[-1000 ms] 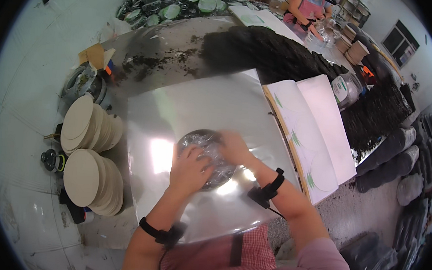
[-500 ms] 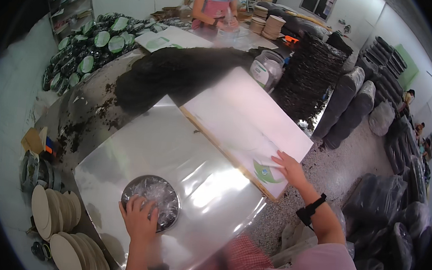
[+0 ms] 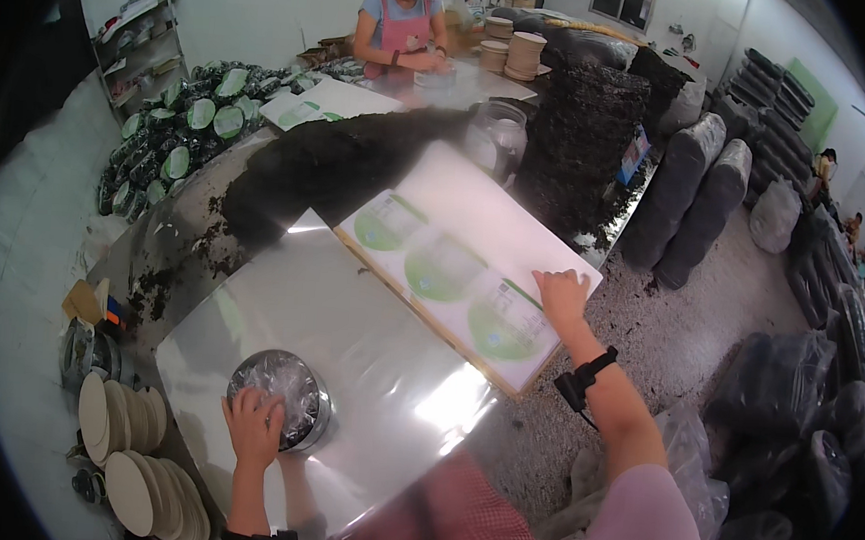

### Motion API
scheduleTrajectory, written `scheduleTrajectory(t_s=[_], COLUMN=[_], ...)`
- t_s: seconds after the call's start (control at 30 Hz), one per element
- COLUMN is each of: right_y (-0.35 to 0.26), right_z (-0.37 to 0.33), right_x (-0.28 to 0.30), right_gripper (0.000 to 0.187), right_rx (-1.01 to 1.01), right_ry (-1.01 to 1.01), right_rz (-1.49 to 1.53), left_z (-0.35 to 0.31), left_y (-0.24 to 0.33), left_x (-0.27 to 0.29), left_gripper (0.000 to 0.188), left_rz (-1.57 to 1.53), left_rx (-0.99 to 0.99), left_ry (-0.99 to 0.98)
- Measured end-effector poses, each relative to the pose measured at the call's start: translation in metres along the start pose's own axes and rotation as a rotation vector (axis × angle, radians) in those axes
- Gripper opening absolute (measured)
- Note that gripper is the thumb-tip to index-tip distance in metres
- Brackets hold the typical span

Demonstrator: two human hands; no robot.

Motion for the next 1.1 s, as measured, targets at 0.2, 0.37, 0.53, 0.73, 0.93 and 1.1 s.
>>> scheduleTrajectory(t_s=[0.2,0.37,0.53,0.73,0.93,1.1], right_y=[-0.03,-0.027,-0.013,-0.016,0.003,0.007], right_z=[-0.016,-0.019,-0.001,0.006,0.008,0.021], right_x=[-0.02,-0.028,-0.057,-0.067,-0.071,-0.078], right_gripper=[0.042,0.033,0.036,0.041,0.038,0.036], right_rx=[-0.112,-0.249,-0.211,-0.156,-0.088,-0.23], right_ry=[0.054,0.314,0.206,0.057,0.192,-0.175], right_rz=[0.458,0.653,0.627,0.474,0.659,0.638], left_z=[-0.006,-0.006,-0.003,-0.011,-0.008,-0.005], left_y=[-0.01,-0.001,0.0,-0.005,0.006,0.009], left_x=[0.003,0.005,0.002,0.005,0.008,0.011], left_gripper=[0.025,0.031,0.043,0.053,0.053,0.053], left_rz=[-0.04,-0.006,-0.083,-0.035,-0.057,-0.083], left_rx=[-0.024,-0.042,-0.076,0.008,0.007,0.017], left_ry=[0.002,-0.005,0.049,0.016,0.008,-0.01])
Point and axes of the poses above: each hand's wrist, its own z-axis towards the middle knuckle, its own x-axis out of the back of the hand, y = z × x, the point moved 1 cm from there along z, towards the middle knuckle, and after that the axes turned 10 degrees about -z, right-handed, at the moved point
